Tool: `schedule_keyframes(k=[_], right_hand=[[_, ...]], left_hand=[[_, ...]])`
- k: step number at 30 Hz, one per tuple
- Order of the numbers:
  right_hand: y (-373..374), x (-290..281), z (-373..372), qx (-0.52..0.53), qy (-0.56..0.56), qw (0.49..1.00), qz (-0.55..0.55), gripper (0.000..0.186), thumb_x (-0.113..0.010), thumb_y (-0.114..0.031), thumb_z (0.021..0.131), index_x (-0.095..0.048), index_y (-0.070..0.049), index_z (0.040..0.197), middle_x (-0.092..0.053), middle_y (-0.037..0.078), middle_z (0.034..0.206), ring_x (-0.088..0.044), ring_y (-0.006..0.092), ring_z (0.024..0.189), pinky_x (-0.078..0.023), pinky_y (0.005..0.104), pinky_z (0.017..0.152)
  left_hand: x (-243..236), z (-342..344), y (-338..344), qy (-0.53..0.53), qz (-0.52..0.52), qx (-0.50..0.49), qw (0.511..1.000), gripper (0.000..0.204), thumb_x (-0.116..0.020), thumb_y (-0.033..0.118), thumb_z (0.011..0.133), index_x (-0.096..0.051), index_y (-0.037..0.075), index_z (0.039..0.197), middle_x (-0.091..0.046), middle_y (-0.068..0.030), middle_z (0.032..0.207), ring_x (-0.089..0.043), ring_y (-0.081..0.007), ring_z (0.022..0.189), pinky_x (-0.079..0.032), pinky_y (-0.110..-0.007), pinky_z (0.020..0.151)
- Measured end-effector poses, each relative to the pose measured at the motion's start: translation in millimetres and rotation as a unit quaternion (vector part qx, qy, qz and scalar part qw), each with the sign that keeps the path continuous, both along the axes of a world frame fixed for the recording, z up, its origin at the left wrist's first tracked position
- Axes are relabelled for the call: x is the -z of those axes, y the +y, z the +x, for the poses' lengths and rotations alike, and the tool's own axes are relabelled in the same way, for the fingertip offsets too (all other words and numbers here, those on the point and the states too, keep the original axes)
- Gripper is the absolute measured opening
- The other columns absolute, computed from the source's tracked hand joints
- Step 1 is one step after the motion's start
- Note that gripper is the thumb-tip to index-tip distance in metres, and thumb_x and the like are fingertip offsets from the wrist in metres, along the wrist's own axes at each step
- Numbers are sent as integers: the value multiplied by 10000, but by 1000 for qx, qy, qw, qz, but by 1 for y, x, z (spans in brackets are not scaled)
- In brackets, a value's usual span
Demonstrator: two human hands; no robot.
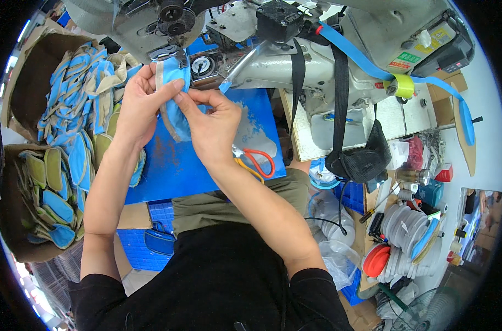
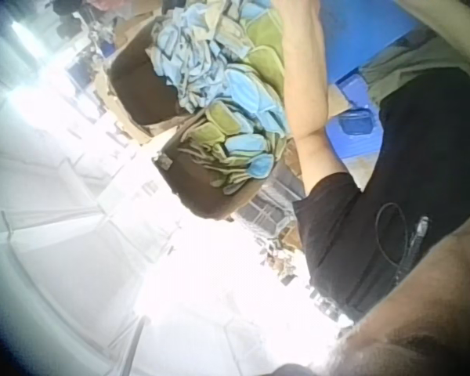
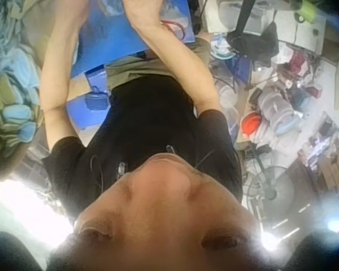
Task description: The person uses a sewing machine to stitch a blue fabric strip onto the edge of a beige and green fabric pouch. They repeatedly guide the pouch under the needle, trim excess thread with scissors, and flip the item to check the seam. The person handles multiple pouches from a nearby pile, performing the same sewing and trimming actions on each.
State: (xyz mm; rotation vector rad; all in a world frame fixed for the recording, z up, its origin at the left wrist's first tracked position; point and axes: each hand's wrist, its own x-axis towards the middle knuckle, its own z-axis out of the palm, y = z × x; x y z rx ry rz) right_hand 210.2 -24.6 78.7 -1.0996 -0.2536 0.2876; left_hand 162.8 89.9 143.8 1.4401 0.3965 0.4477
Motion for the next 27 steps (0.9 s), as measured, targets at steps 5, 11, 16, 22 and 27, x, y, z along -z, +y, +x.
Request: schedule_keyframes(k=[5, 11, 16, 22, 27], right_hand=[[0, 0, 0, -4, 8, 1000, -3, 184, -878, -120, 839, -778, 11, 919, -744, 58, 854, -628, 57, 737, -483, 217, 631], [-1, -3, 0, 1, -4, 1000, -12, 182, -873, -122, 845, -779, 14, 923, -748, 65, 853, -640, 67, 753, -500, 231, 653], [-1, -1, 0, 2, -4, 1000, -20, 174, -864, -121, 854, -781, 13, 926, -752, 72, 861, -653, 76, 759, -507, 234, 651], [-4, -6, 1, -12, 7, 1000, 5, 179, -852, -123, 869, -778, 24, 940, -755, 72, 872, -654, 71, 762, -509, 229, 652], [-7, -9, 1, -24, 16, 1000, 1, 194, -845, -124, 875, -774, 31, 968, -750, 65, 872, -651, 70, 768, -516, 229, 666]], left_hand=[[-1, 1, 1, 7, -2, -2, 1000, 319, -775, 7, 859, -600, -20, 1123, -748, -89, 1005, -695, -107, 895, -548, -253, 818], [-2, 1, 1, 12, -10, -4, 1000, 313, -772, 11, 862, -599, -18, 1121, -747, -88, 998, -696, -113, 894, -546, -259, 824], [2, 2, 4, 13, -15, -4, 1000, 318, -777, 24, 862, -601, -10, 1124, -746, -81, 991, -688, -109, 887, -534, -257, 825], [2, 1, 3, 10, -27, -10, 1000, 342, -780, 32, 860, -601, -6, 1149, -745, -74, 992, -684, -109, 887, -523, -261, 844], [3, 1, 3, 4, -49, -10, 999, 361, -790, 46, 858, -596, -2, 1159, -746, -71, 995, -688, -112, 886, -524, -261, 836]])
